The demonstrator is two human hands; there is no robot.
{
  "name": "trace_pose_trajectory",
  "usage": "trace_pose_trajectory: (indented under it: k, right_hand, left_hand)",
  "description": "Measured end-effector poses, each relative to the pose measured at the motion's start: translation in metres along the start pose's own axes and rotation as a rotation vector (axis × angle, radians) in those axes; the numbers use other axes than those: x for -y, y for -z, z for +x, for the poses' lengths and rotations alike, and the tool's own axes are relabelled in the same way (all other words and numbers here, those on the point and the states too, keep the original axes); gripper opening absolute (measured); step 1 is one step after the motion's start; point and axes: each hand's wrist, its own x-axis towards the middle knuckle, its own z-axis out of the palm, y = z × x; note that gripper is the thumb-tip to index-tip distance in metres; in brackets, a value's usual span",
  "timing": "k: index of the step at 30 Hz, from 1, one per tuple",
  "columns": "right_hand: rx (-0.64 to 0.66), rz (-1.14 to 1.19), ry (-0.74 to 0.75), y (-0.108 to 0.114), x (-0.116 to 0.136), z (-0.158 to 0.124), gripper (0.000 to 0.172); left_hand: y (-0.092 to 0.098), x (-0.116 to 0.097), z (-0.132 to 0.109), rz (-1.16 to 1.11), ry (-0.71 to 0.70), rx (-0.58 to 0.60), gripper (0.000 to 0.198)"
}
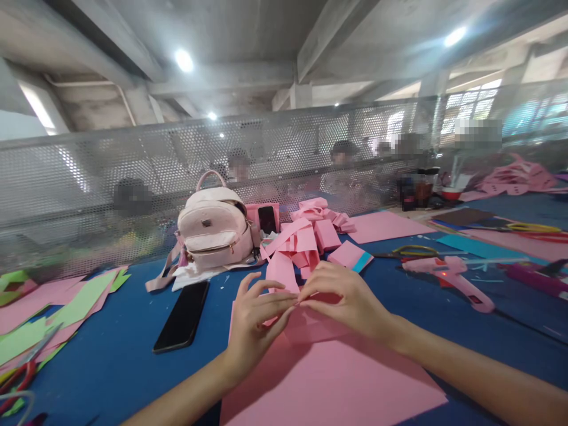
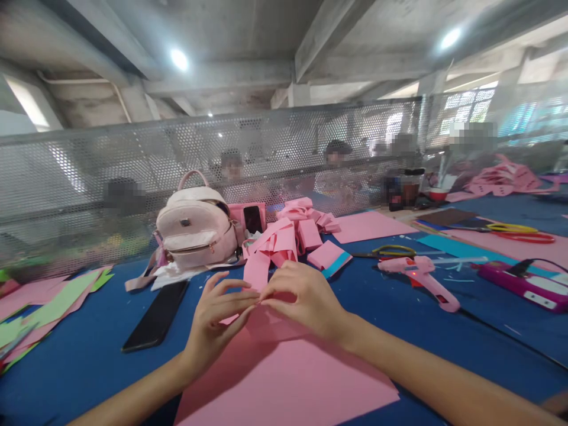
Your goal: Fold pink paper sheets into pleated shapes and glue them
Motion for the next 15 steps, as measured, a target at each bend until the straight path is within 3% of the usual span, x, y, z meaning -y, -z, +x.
trace_pose_trajectory:
  k: [5,15]
  right_hand:
    - [-0.009,-0.148,0.065,-0.0007,0.0021,0.0006,0.012]
    - [-0.019,-0.107,0.009,0.0050,-0.0053,0.0010,0.013]
  left_hand:
    - [0.0002,0.0013,0.0013,0.041,-0.013,-0.007,0.025]
    - [0.0030,0.0010,0.0077,0.110,-0.101,-0.032,0.019]
